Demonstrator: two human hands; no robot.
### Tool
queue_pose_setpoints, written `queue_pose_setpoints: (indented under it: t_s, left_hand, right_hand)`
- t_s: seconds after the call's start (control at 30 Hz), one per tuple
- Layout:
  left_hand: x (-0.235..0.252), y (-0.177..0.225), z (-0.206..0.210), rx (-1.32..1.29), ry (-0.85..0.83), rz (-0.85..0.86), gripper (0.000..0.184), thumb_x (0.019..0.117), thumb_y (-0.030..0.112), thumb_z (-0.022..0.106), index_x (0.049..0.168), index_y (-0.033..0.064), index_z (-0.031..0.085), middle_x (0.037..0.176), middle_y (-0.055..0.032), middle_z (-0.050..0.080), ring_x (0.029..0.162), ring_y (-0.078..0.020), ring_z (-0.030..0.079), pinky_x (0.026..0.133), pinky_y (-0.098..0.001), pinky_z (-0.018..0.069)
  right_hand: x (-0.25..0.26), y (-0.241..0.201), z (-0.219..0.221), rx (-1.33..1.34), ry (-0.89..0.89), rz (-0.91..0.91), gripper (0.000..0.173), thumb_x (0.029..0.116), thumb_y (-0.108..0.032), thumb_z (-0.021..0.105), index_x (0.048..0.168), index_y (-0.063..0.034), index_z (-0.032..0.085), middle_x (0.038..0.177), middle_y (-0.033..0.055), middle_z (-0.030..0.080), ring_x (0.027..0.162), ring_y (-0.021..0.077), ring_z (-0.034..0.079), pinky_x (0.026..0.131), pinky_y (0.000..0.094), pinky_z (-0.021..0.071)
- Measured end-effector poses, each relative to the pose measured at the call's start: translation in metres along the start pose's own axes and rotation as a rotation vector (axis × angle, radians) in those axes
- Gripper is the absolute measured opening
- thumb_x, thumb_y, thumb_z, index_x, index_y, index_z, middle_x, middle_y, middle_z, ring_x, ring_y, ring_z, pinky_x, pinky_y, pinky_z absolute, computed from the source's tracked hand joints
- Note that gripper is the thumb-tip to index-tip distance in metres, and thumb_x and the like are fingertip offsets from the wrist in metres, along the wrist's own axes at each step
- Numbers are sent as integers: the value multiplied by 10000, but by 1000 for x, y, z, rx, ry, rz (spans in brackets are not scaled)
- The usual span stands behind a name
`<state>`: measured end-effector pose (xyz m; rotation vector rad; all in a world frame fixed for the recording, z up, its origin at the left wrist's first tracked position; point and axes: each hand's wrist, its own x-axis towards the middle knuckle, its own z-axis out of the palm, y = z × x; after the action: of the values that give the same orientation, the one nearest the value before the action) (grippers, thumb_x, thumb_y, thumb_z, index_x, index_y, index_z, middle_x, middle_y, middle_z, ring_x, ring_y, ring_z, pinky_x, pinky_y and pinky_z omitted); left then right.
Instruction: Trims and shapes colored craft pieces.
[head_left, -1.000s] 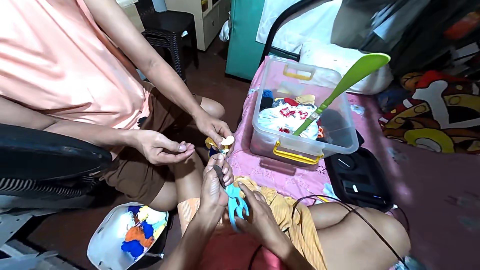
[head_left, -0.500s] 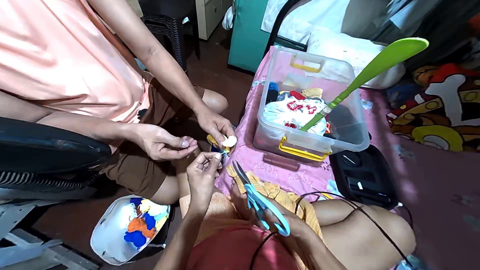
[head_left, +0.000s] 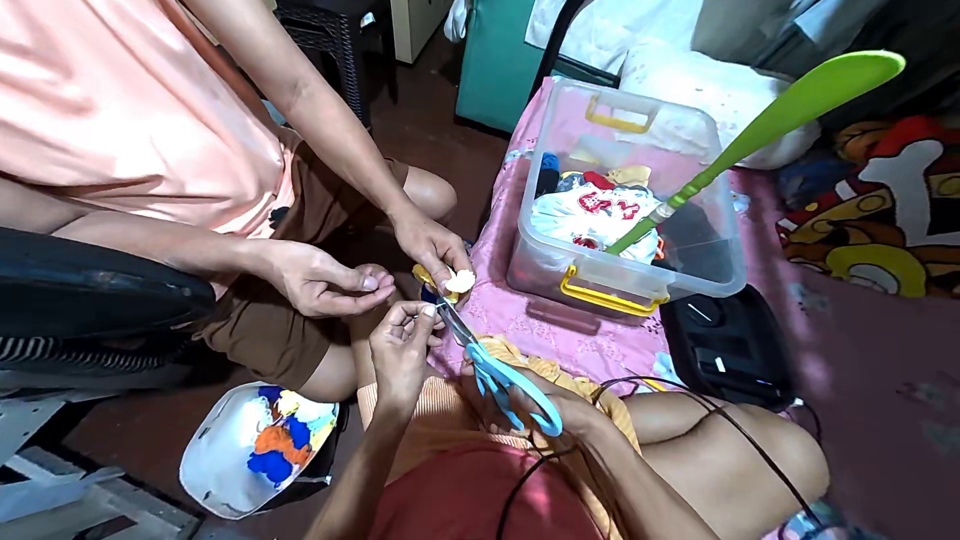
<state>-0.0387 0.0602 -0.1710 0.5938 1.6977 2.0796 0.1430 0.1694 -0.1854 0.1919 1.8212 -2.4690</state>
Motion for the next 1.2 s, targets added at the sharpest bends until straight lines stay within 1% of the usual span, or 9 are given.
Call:
queue_pose_setpoints:
  t_s: [0.17,0.3,0.37,0.43,0.53,0.7,0.8,0.93,1.2]
  left_hand:
    - [-1,-1,0,65,-12,48,81,960,-1,574,952,22,651,806,32,706,687,-45,690,609,-199,592]
    - [-1,-6,2,-14,-52,29,111,970,-12,532,953,28,634,832,19,723,705,-62,696,647,-213,597]
    - [0,-6,3,-54,-46,10,122,972,-17,509,958,29,621,846,12,729,720,-71,705,653,-223,602]
    - [2,-7,2,-99,-35,2,130,972,-18,502,953,31,621,846,8,723,722,-84,708,652,-238,611]
    - [4,-10,0,-133,-41,-11,132,975,-7,501,952,39,622,838,13,713,709,-91,702,653,-253,616]
    - [4,-14,0,-150,-33,-40,131,971,-8,497,945,41,617,834,16,706,679,-84,694,630,-245,611]
    - [3,-14,-1,-158,-32,-58,137,974,-12,485,951,40,610,838,9,708,675,-87,697,619,-243,611]
    - [4,-15,-3,-171,-25,-67,138,975,-13,482,956,35,610,843,-6,717,677,-94,699,614,-247,609]
    - [4,-16,-5,-177,-26,-80,164,987,-20,469,954,43,616,822,5,711,671,-81,694,615,-237,606]
  right_hand:
    - [0,2,-4,-41,-3,22,772,928,-717,538,1427,-130,480,836,-109,593,654,-15,544,588,178,478]
    - [2,-2,-1,-35,32,-11,798,926,-721,538,1431,-107,468,841,-78,617,679,10,577,613,201,505]
    - [7,-6,0,-142,75,-4,765,961,-616,553,1457,-48,428,919,-44,615,706,3,572,619,196,505]
    - [12,-9,-2,-341,121,8,769,964,-551,571,1487,-8,418,978,23,644,777,39,600,709,256,535]
    - [16,-15,-2,-576,199,76,724,941,-480,621,1511,-70,443,1102,142,693,911,195,672,818,442,556]
    - [19,-21,8,-714,318,187,729,914,-483,699,1525,-171,452,1179,146,701,1046,281,688,912,534,542]
    - [23,-20,14,-812,385,227,763,888,-514,726,1527,-191,461,1166,162,697,1045,324,678,914,551,535]
    - [25,-18,11,-767,351,178,704,910,-460,724,1501,-158,488,1190,141,703,1054,282,690,937,514,541]
    - [27,-16,10,-712,339,157,663,929,-443,705,1480,-133,505,1138,139,716,977,256,705,875,490,560]
